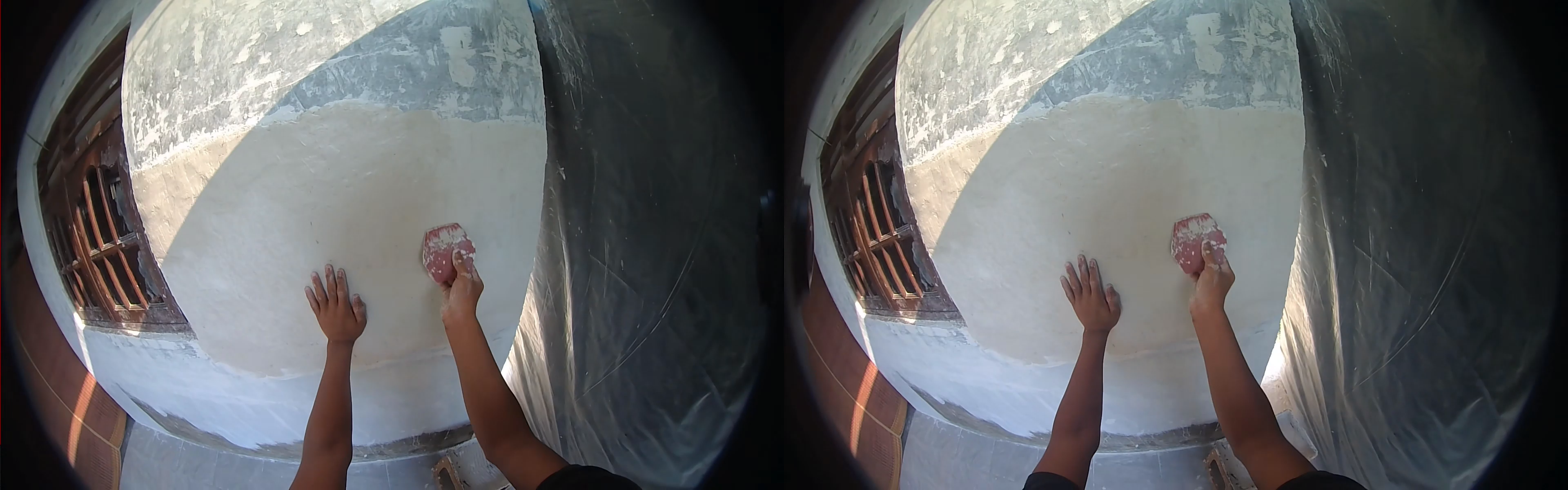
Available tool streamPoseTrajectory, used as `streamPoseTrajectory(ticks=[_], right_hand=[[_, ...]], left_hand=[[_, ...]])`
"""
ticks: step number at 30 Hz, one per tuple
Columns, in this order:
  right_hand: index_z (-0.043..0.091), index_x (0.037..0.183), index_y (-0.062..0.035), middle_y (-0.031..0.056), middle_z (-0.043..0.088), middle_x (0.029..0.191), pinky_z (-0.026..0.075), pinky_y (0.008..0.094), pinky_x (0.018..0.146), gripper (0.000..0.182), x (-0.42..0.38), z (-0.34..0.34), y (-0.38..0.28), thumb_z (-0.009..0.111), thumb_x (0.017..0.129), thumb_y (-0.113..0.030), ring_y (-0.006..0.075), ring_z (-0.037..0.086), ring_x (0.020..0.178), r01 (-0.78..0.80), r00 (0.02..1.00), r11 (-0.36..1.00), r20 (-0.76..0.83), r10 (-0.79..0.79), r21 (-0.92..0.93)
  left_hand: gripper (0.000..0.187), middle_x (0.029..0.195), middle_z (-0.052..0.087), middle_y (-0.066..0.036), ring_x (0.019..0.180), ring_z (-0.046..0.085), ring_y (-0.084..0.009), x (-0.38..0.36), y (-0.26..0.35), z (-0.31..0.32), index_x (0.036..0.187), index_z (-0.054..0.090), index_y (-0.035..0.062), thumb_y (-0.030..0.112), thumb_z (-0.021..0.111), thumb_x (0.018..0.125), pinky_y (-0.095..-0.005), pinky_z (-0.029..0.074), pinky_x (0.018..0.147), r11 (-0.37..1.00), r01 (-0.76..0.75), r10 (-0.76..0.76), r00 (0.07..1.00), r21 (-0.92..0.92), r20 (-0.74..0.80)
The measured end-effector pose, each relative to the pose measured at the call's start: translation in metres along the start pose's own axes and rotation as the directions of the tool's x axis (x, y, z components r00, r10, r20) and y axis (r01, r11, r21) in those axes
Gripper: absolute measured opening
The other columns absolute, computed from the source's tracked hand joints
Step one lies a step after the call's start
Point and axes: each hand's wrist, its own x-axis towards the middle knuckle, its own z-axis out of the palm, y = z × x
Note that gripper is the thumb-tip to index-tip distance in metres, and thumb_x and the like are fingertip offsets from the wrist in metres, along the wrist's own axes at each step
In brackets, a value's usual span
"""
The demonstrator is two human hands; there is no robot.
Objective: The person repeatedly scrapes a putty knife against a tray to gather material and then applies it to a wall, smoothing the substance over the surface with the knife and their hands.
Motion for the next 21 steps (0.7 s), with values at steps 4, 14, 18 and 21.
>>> streamPoseTrajectory(ticks=[4, 14, 18, 21], right_hand=[[0.06, 0.124, -0.001, 0.0049, 0.063, 0.114, 0.053, 0.0277, 0.081, 0.032, -0.012, -0.025, -0.008, 0.069, 0.096, -0.014, 0.0147, 0.063, 0.098, 0.071, 0.997, 0.996, 0.024, -0.072, 0.044], [0.061, 0.132, -0.0109, 0.0078, 0.064, 0.13, 0.043, 0.0435, 0.101, 0.053, 0.053, 0.146, -0.128, 0.063, 0.082, 0.008, 0.028, 0.058, 0.123, 0.893, -0.09, -0.407, 0.809, -0.58, -0.192], [0.061, 0.135, -0.0145, 0.0032, 0.062, 0.137, 0.036, 0.049, 0.109, 0.057, 0.078, 0.129, -0.096, 0.067, 0.081, 0.002, 0.0268, 0.054, 0.131, 0.831, -0.09, -0.543, 0.933, -0.348, -0.122], [0.061, 0.135, -0.0155, 0.0021, 0.061, 0.139, 0.033, 0.0501, 0.113, 0.057, 0.084, 0.094, -0.066, 0.068, 0.081, 0.0, 0.0261, 0.052, 0.135, 0.85, -0.026, -0.505, 0.946, -0.324, -0.15]], left_hand=[[0.061, 0.161, 0.033, -0.021, 0.152, 0.019, -0.0464, 0.001, 0.0, 0.002, 0.151, 0.039, -0.0009, 0.027, 0.042, 0.096, -0.0623, 0.01, 0.121, 1.0, 0.006, -0.006, 1.0, 0.004, -0.004], [0.058, 0.16, 0.037, -0.019, 0.152, 0.022, -0.0444, 0.0, 0.001, 0.001, 0.148, 0.044, 0.0011, 0.028, 0.041, 0.097, -0.061, 0.011, 0.121, 1.0, 0.01, -0.011, 0.999, -0.007, -0.036], [0.061, 0.161, 0.034, -0.021, 0.152, 0.019, -0.0462, -0.002, -0.002, 0.001, 0.149, 0.041, -0.0013, 0.026, 0.042, 0.095, -0.0616, 0.009, 0.121, 1.0, -0.009, 0.009, 1.0, -0.012, -0.009], [0.06, 0.16, 0.034, -0.022, 0.152, 0.019, -0.0463, -0.002, -0.002, 0.002, 0.15, 0.041, -0.0009, 0.026, 0.042, 0.096, -0.0617, 0.009, 0.121, 1.0, -0.019, 0.019, 0.999, -0.013, -0.025]])
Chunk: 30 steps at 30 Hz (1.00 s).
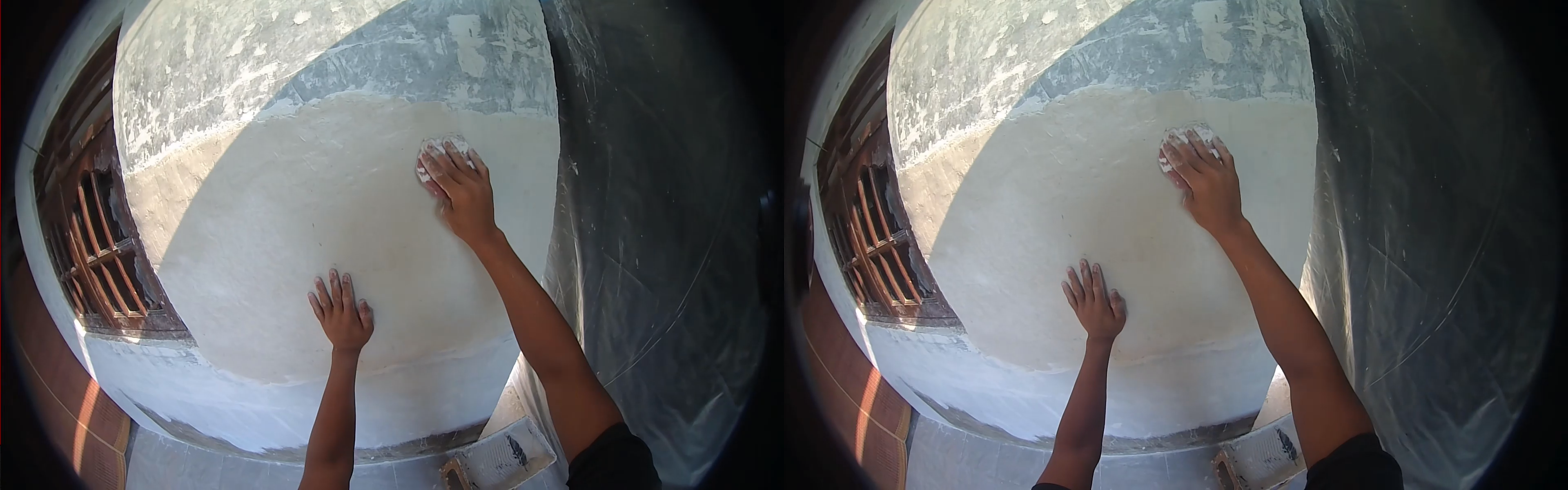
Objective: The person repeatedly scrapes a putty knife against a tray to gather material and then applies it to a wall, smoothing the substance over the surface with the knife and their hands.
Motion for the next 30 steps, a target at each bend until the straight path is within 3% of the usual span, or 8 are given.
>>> streamPoseTrajectory(ticks=[11, 18, 21, 23, 25, 27, 29, 30], right_hand=[[0.063, 0.134, -0.0175, 0.0021, 0.061, 0.141, 0.027, 0.054, 0.117, 0.058, -0.125, 0.01, -0.043, 0.067, 0.079, 0.0, 0.0252, 0.05, 0.139, -0.142, 0.989, 0.984, 0.061, 0.136, 0.107], [0.062, 0.135, -0.0192, -0.0003, 0.059, 0.143, 0.033, 0.0554, 0.114, 0.051, -0.273, -0.026, -0.108, 0.069, 0.086, -0.009, 0.0242, 0.05, 0.138, -0.279, 0.899, 0.949, 0.386, 0.204, 0.148], [0.062, 0.135, -0.0222, 0.0022, 0.063, 0.137, 0.043, 0.0497, 0.108, 0.046, -0.376, -0.073, -0.151, 0.068, 0.09, -0.013, 0.0263, 0.059, 0.127, -0.446, 0.732, 0.888, 0.616, 0.291, 0.111], [0.068, 0.128, -0.0263, 0.0058, 0.072, 0.12, 0.052, 0.0449, 0.097, 0.036, -0.444, -0.112, -0.167, 0.063, 0.093, -0.018, 0.0302, 0.067, 0.111, -0.848, 0.019, 0.512, 0.957, 0.29, -0.138], [0.071, 0.124, -0.0321, 0.008, 0.074, 0.112, 0.055, 0.0446, 0.087, 0.032, -0.509, -0.151, -0.174, 0.059, 0.097, -0.019, 0.0344, 0.069, 0.099, -0.792, 0.05, 0.585, 0.936, 0.348, -0.175], [0.072, 0.124, -0.0244, 0.0173, 0.073, 0.099, 0.054, 0.0471, 0.079, 0.031, -0.524, -0.188, -0.174, 0.06, 0.095, -0.018, 0.0378, 0.069, 0.089, -0.801, -0.175, 0.447, 0.87, 0.46, -0.397], [0.072, 0.122, -0.015, 0.0226, 0.071, 0.092, 0.053, 0.0482, 0.077, 0.03, -0.566, -0.218, -0.17, 0.06, 0.094, -0.013, 0.041, 0.068, 0.082, -0.85, -0.089, 0.402, 0.846, 0.526, -0.34], [0.072, 0.122, -0.0137, 0.0237, 0.071, 0.092, 0.053, 0.0477, 0.077, 0.03, -0.571, -0.233, -0.165, 0.061, 0.094, -0.012, 0.0416, 0.068, 0.082, -0.816, -0.191, 0.386, 0.832, 0.522, -0.43]], left_hand=[[0.053, 0.158, 0.04, -0.017, 0.151, 0.024, -0.042, -0.001, 0.002, 0.001, 0.146, 0.048, 0.0036, 0.027, 0.04, 0.1, -0.0593, 0.011, 0.122, 1.0, 0.029, -0.029, 0.999, -0.008, -0.043], [0.057, 0.164, 0.027, -0.021, 0.153, 0.012, -0.0477, -0.032, 0.022, -0.011, 0.151, 0.039, 0.0002, 0.022, 0.043, 0.099, -0.0614, 0.009, 0.121, 0.988, 0.143, -0.135, 0.984, -0.065, 0.116], [0.066, 0.166, 0.016, -0.023, 0.152, 0.003, -0.051, -0.102, 0.054, -0.026, 0.154, 0.028, -0.0035, 0.018, 0.048, 0.095, -0.0639, 0.007, 0.121, 0.978, 0.155, -0.097, 0.93, -0.141, 0.355], [0.069, 0.166, 0.014, -0.023, 0.152, 0.001, -0.0516, -0.158, 0.083, -0.042, 0.155, 0.026, -0.003, 0.016, 0.051, 0.094, -0.0635, 0.007, 0.121, 0.957, 0.234, -0.102, 0.826, -0.171, 0.555], [0.074, 0.167, 0.01, -0.022, 0.152, -0.001, -0.0525, -0.217, 0.115, -0.06, 0.156, 0.023, -0.002, 0.013, 0.054, 0.091, -0.063, 0.008, 0.122, 0.922, 0.352, -0.098, 0.614, -0.16, 0.783], [0.078, 0.168, 0.007, -0.021, 0.151, -0.002, -0.0533, -0.276, 0.149, -0.074, 0.157, 0.022, -0.0014, 0.012, 0.057, 0.089, -0.0622, 0.007, 0.122, 0.904, 0.419, -0.114, 0.425, -0.083, 0.898], [0.078, 0.167, 0.007, -0.021, 0.151, -0.001, -0.0535, -0.333, 0.181, -0.088, 0.157, 0.022, -0.0014, 0.012, 0.058, 0.089, -0.0616, 0.007, 0.123, 0.884, 0.467, -0.122, 0.293, -0.031, 0.948], [0.079, 0.167, 0.008, -0.021, 0.151, -0.001, -0.0537, -0.362, 0.199, -0.094, 0.157, 0.022, -0.0013, 0.012, 0.058, 0.088, -0.061, 0.007, 0.123, 0.875, 0.485, -0.123, 0.229, -0.004, 0.966]])
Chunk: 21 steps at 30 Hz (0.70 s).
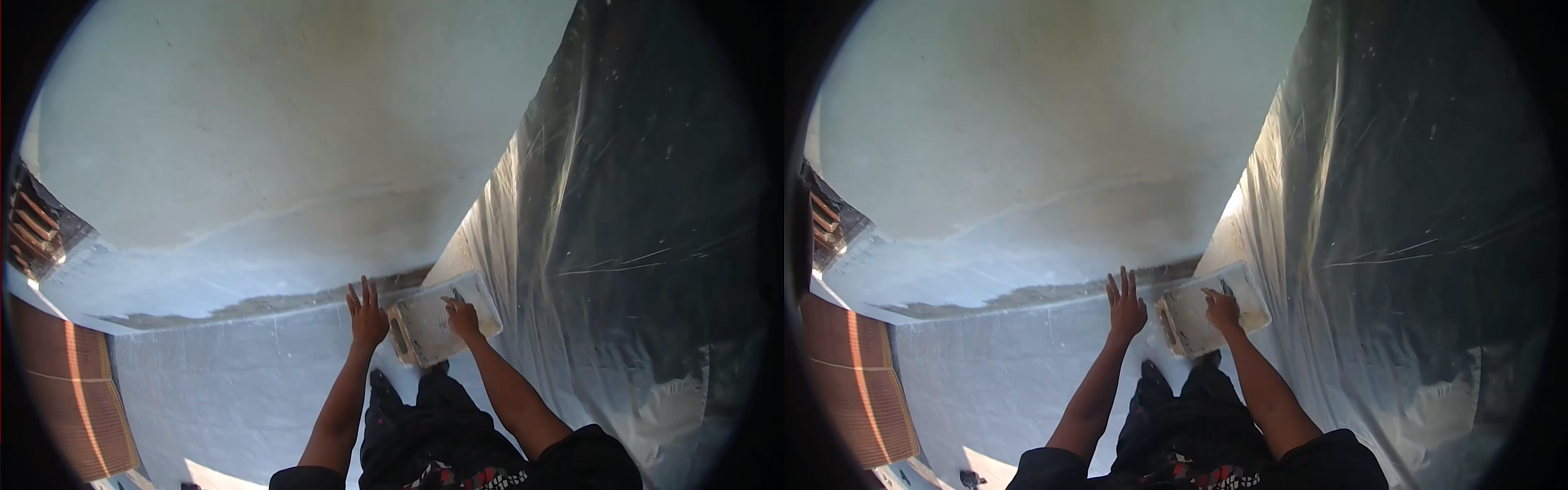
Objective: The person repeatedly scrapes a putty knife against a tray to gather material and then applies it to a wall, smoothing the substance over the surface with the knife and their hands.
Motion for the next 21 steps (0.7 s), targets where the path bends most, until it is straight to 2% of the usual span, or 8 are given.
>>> streamPoseTrajectory(ticks=[3, 4, 6, 7, 11, 13, 19, 21], right_hand=[[0.069, 0.122, -0.002, 0.0234, 0.072, 0.108, 0.052, 0.0401, 0.087, 0.032, -0.019, -0.007, 0.051, 0.062, 0.093, -0.01, 0.0359, 0.07, 0.102, -0.164, 0.984, 0.98, 0.085, 0.155, 0.11], [0.069, 0.122, -0.002, 0.0234, 0.072, 0.108, 0.052, 0.0401, 0.087, 0.032, -0.022, -0.006, 0.071, 0.062, 0.093, -0.01, 0.0359, 0.07, 0.102, -0.19, 0.976, 0.979, 0.128, 0.179, 0.08], [0.068, 0.12, 0.0018, 0.0245, 0.072, 0.107, 0.052, 0.0384, 0.085, 0.031, -0.026, -0.002, 0.111, 0.063, 0.091, -0.008, 0.0358, 0.071, 0.1, -0.225, 0.974, 0.974, 0.043, 0.224, 0.032], [0.069, 0.114, 0.0034, 0.0231, 0.073, 0.101, 0.052, 0.0362, 0.083, 0.026, -0.024, -0.005, 0.117, 0.063, 0.091, -0.007, 0.032, 0.072, 0.095, -0.312, 0.949, 0.947, 0.073, 0.307, 0.074], [0.066, 0.105, 0.0061, 0.0197, 0.073, 0.097, 0.051, 0.0342, 0.082, 0.019, -0.002, 0.011, 0.158, 0.064, 0.092, -0.007, 0.0248, 0.071, 0.091, -0.411, 0.909, 0.908, 0.105, 0.403, 0.075], [0.066, 0.111, 0.0071, 0.0206, 0.074, 0.103, 0.052, 0.0334, 0.084, 0.022, 0.014, 0.022, 0.17, 0.063, 0.093, -0.006, 0.0252, 0.072, 0.096, -0.4, 0.913, 0.913, 0.123, 0.388, 0.086], [0.062, 0.123, 0.0099, 0.0226, 0.073, 0.113, 0.052, 0.0327, 0.089, 0.032, 0.069, 0.067, 0.21, 0.062, 0.095, -0.004, 0.0264, 0.072, 0.104, -0.326, 0.943, 0.936, 0.108, 0.314, 0.135], [0.067, 0.118, 0.0043, 0.0235, 0.073, 0.103, 0.052, 0.039, 0.084, 0.026, 0.085, 0.088, 0.219, 0.06, 0.095, -0.006, 0.0362, 0.071, 0.093, -0.252, 0.967, 0.953, 0.018, 0.253, 0.167]], left_hand=[[0.078, 0.167, 0.008, -0.021, 0.151, 0.001, -0.054, -0.041, 0.013, 0.07, 0.157, 0.022, -0.0028, 0.014, 0.057, 0.089, -0.0602, 0.007, 0.123, 0.994, 0.109, -0.107, 0.981, 0.0, 0.162], [0.078, 0.167, 0.008, -0.021, 0.151, 0.001, -0.0541, -0.048, 0.019, 0.09, 0.157, 0.021, -0.0033, 0.015, 0.056, 0.089, -0.0603, 0.007, 0.123, 0.992, 0.122, -0.128, 0.972, 0.042, 0.197], [0.078, 0.167, 0.011, -0.022, 0.151, 0.002, -0.0537, -0.062, 0.031, 0.127, 0.156, 0.022, -0.0046, 0.015, 0.056, 0.089, -0.0599, 0.008, 0.123, 0.985, 0.172, -0.17, 0.959, 0.009, 0.226], [0.075, 0.166, 0.013, -0.023, 0.151, 0.004, -0.0528, -0.067, 0.036, 0.143, 0.154, 0.025, -0.006, 0.014, 0.054, 0.089, -0.059, 0.008, 0.124, 0.985, 0.175, -0.17, 0.96, -0.004, 0.224], [0.071, 0.165, 0.016, -0.024, 0.152, 0.006, -0.05, -0.072, 0.044, 0.198, 0.152, 0.03, -0.0074, 0.016, 0.054, 0.09, -0.0573, 0.008, 0.124, 0.978, 0.209, -0.197, 0.945, -0.018, 0.261], [0.071, 0.165, 0.017, -0.024, 0.152, 0.006, -0.0495, -0.069, 0.042, 0.224, 0.152, 0.03, -0.0076, 0.016, 0.055, 0.09, -0.057, 0.008, 0.124, 0.97, 0.24, -0.221, 0.933, -0.035, 0.285], [0.071, 0.166, 0.012, -0.025, 0.153, 0.001, -0.0489, -0.071, 0.026, 0.282, 0.154, 0.024, -0.0074, 0.017, 0.053, 0.093, -0.0599, 0.009, 0.123, 0.977, 0.211, -0.204, 0.968, -0.039, 0.145], [0.071, 0.166, 0.011, -0.025, 0.153, 0.0, -0.0488, -0.074, 0.021, 0.293, 0.155, 0.021, -0.0055, 0.019, 0.051, 0.095, -0.0608, 0.008, 0.123, 0.975, 0.215, -0.206, 0.968, -0.051, 0.146]])
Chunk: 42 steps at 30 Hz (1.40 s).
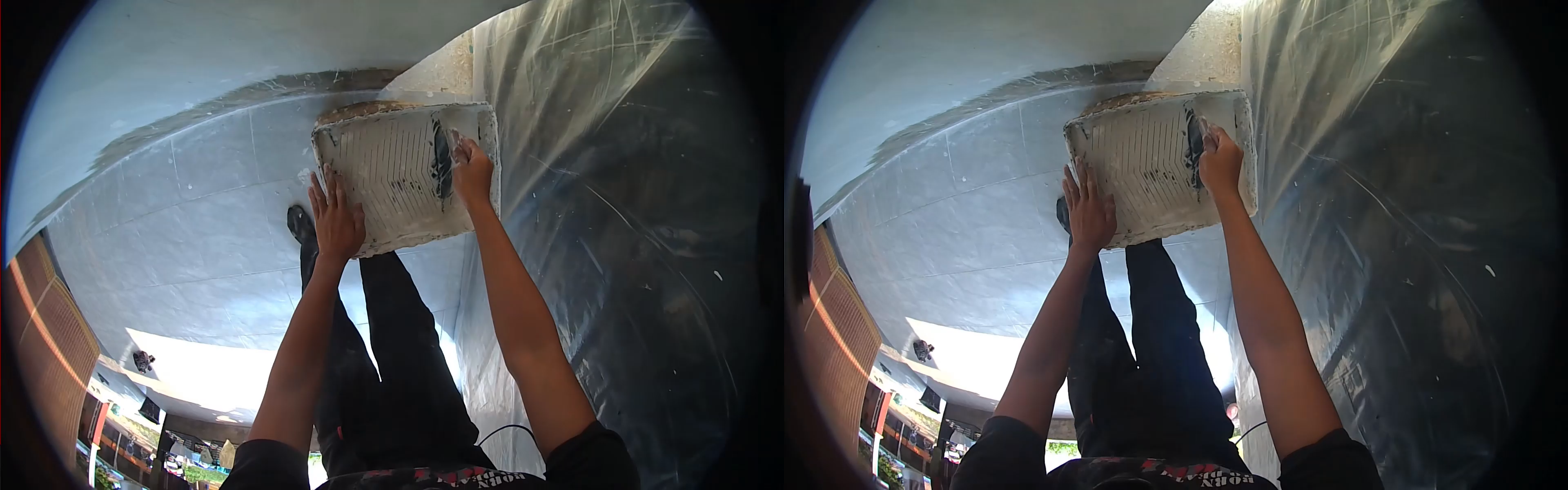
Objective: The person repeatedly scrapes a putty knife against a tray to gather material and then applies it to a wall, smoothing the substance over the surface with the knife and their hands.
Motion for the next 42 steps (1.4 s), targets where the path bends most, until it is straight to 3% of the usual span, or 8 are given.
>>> streamPoseTrajectory(ticks=[4, 6, 12, 16, 22, 35, 39, 42], right_hand=[[0.066, 0.122, 0.0005, 0.019, 0.071, 0.109, 0.049, 0.0446, 0.086, 0.029, 0.005, 0.043, 0.004, 0.061, 0.095, -0.007, 0.0369, 0.066, 0.1, 0.084, 0.996, 0.963, 0.015, -0.083, -0.257], [0.063, 0.126, -0.0042, 0.0149, 0.066, 0.117, 0.046, 0.0479, 0.089, 0.034, -0.013, 0.073, 0.004, 0.063, 0.092, -0.008, 0.0346, 0.06, 0.109, 0.339, 0.904, 0.829, -0.092, -0.418, -0.445], [0.062, 0.125, -0.0056, 0.0123, 0.066, 0.123, 0.044, 0.0487, 0.092, 0.036, -0.105, 0.055, 0.0, 0.065, 0.089, -0.005, 0.0319, 0.058, 0.118, 0.506, 0.862, 0.803, 0.212, -0.46, -0.314], [0.065, 0.124, -0.0044, 0.0138, 0.07, 0.114, 0.046, 0.0465, 0.093, 0.038, -0.051, 0.024, 0.013, 0.062, 0.087, 0.003, 0.0324, 0.064, 0.111, 0.32, 0.947, 0.942, 0.046, -0.317, -0.106], [0.066, 0.122, -0.0033, 0.0118, 0.07, 0.118, 0.046, 0.0493, 0.086, 0.036, -0.037, 0.056, 0.034, 0.063, 0.087, 0.002, 0.0326, 0.064, 0.104, 0.258, 0.917, 0.831, -0.145, -0.371, -0.493], [0.069, 0.117, -0.0036, 0.0112, 0.072, 0.109, 0.045, 0.0453, 0.089, 0.035, -0.039, 0.058, 0.039, 0.064, 0.083, 0.002, 0.0264, 0.063, 0.103, 0.25, 0.923, 0.833, -0.138, -0.359, -0.493], [0.073, 0.108, -0.0017, 0.0167, 0.073, 0.097, 0.05, 0.0436, 0.085, 0.027, -0.024, 0.014, 0.019, 0.065, 0.083, 0.001, 0.0347, 0.068, 0.096, 0.04, 0.999, 0.969, -0.005, -0.042, -0.242], [0.074, 0.105, -0.0008, 0.0169, 0.073, 0.093, 0.051, 0.0436, 0.082, 0.024, 0.0, 0.018, 0.016, 0.066, 0.083, -0.001, 0.0374, 0.069, 0.091, 0.174, 0.972, 0.951, -0.109, -0.207, -0.255]], left_hand=[[0.069, 0.165, 0.014, -0.027, 0.152, 0.0, -0.0509, -0.002, -0.008, 0.016, 0.153, 0.026, -0.0066, 0.024, 0.05, 0.095, -0.0625, 0.006, 0.122, 0.999, -0.04, 0.037, 0.994, -0.026, -0.104], [0.069, 0.165, 0.011, -0.027, 0.153, -0.001, -0.0499, -0.003, -0.009, 0.018, 0.155, 0.022, -0.0036, 0.027, 0.046, 0.098, -0.0634, 0.006, 0.121, 0.999, -0.044, 0.042, 0.995, -0.02, -0.091], [0.067, 0.165, 0.01, -0.027, 0.152, -0.001, -0.0509, -0.001, -0.009, 0.016, 0.156, 0.022, -0.0016, 0.028, 0.044, 0.1, -0.0653, 0.007, 0.12, 0.998, -0.058, 0.055, 0.995, -0.036, -0.088], [0.067, 0.165, 0.012, -0.028, 0.152, -0.001, -0.0527, -0.001, -0.011, 0.017, 0.155, 0.026, -0.0024, 0.028, 0.045, 0.099, -0.0666, 0.006, 0.12, 0.997, -0.071, 0.069, 0.992, -0.008, -0.103], [0.067, 0.165, 0.012, -0.028, 0.152, -0.001, -0.0521, -0.002, -0.01, 0.02, 0.155, 0.025, -0.0027, 0.028, 0.045, 0.099, -0.0659, 0.005, 0.12, 0.999, -0.042, 0.042, 0.994, 0.0, -0.104], [0.065, 0.165, 0.012, -0.027, 0.152, 0.001, -0.0517, -0.002, -0.011, 0.021, 0.154, 0.026, -0.0022, 0.026, 0.046, 0.099, -0.066, 0.006, 0.12, 0.998, -0.054, 0.055, 0.992, 0.012, -0.112], [0.064, 0.165, 0.012, -0.027, 0.152, 0.001, -0.0509, 0.0, -0.009, 0.019, 0.155, 0.026, -0.0011, 0.026, 0.044, 0.1, -0.0657, 0.006, 0.12, 0.998, -0.068, 0.068, 0.991, 0.004, -0.115], [0.064, 0.165, 0.012, -0.026, 0.152, 0.002, -0.0509, -0.002, -0.009, 0.019, 0.155, 0.026, -0.001, 0.025, 0.044, 0.1, -0.0659, 0.006, 0.12, 0.999, -0.049, 0.05, 0.992, 0.005, -0.113]])
